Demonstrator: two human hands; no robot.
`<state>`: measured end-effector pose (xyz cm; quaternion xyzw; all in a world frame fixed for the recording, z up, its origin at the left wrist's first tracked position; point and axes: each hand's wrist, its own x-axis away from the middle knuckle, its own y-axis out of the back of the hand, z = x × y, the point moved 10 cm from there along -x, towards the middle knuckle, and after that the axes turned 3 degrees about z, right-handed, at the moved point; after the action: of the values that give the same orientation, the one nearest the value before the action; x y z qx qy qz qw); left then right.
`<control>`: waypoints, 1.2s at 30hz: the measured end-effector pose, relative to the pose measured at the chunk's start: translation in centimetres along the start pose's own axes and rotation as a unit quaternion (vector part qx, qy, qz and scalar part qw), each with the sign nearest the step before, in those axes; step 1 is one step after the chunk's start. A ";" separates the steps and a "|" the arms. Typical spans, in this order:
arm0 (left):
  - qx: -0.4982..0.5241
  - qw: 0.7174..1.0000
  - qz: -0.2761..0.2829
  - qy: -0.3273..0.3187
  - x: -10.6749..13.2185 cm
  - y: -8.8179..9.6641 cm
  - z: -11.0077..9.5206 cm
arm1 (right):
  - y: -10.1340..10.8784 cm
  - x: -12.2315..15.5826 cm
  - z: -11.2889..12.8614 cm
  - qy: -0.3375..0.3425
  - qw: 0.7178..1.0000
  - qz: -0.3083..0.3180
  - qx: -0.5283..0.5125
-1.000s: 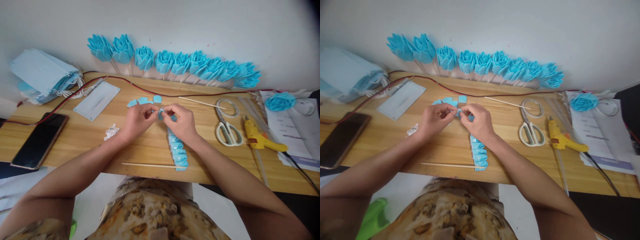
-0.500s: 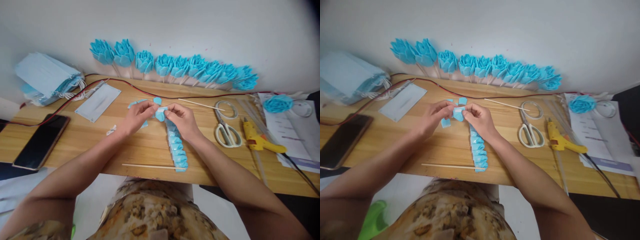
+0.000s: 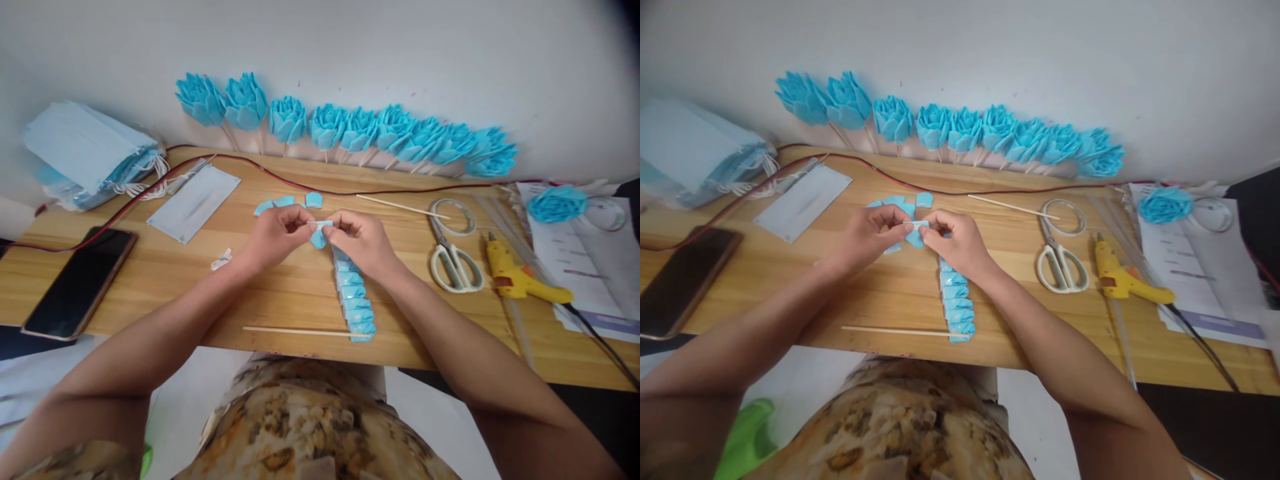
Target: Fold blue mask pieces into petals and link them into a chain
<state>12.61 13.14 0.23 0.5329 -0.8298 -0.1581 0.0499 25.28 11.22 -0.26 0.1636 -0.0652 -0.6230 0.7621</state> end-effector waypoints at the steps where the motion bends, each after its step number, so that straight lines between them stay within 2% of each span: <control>1: 0.000 1.000 0.001 0.001 0.0 0.0 0.1 | 0.0 0.0 0.0 0.001 1.000 0.001 0.000; 7: 0.071 0.996 0.033 0.031 0.0 -0.2 1.0 | 0.7 -0.1 0.0 0.002 1.000 -0.012 0.007; 13: 0.086 0.995 0.028 0.051 0.0 -0.1 1.5 | 1.2 -0.2 0.1 0.009 0.999 -0.032 0.007; 20: 0.083 0.995 0.015 0.057 -0.1 0.1 1.5 | 0.9 -0.2 -0.4 -0.006 1.000 -0.015 -0.002; 22: 0.088 0.994 -0.001 0.060 -0.1 0.4 1.5 | 1.4 -0.2 -0.2 0.004 0.999 -0.034 -0.004; 24: 0.087 0.994 -0.025 0.057 -0.1 0.8 1.6 | 2.4 0.1 0.9 0.043 0.994 -0.087 0.042; 27: 0.071 0.995 -0.051 0.037 -0.1 1.1 1.5 | 2.5 1.0 3.4 0.131 0.965 -0.141 0.180; 29: 0.054 0.997 -0.055 0.024 -0.1 1.1 1.3 | 1.5 1.4 4.3 0.174 0.942 -0.126 0.256; 32: 0.031 0.998 -0.048 0.008 -0.1 0.9 0.7 | 0.7 1.5 4.4 0.199 0.923 -0.109 0.312; 36: 0.002 0.999 -0.045 -0.014 0.0 0.8 -0.1 | 0.7 1.3 3.9 0.199 0.925 -0.106 0.305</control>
<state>11.91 13.43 0.62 0.5671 -0.8062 -0.1662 0.0298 25.06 9.42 3.52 0.5151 -0.0815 -0.6045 0.6022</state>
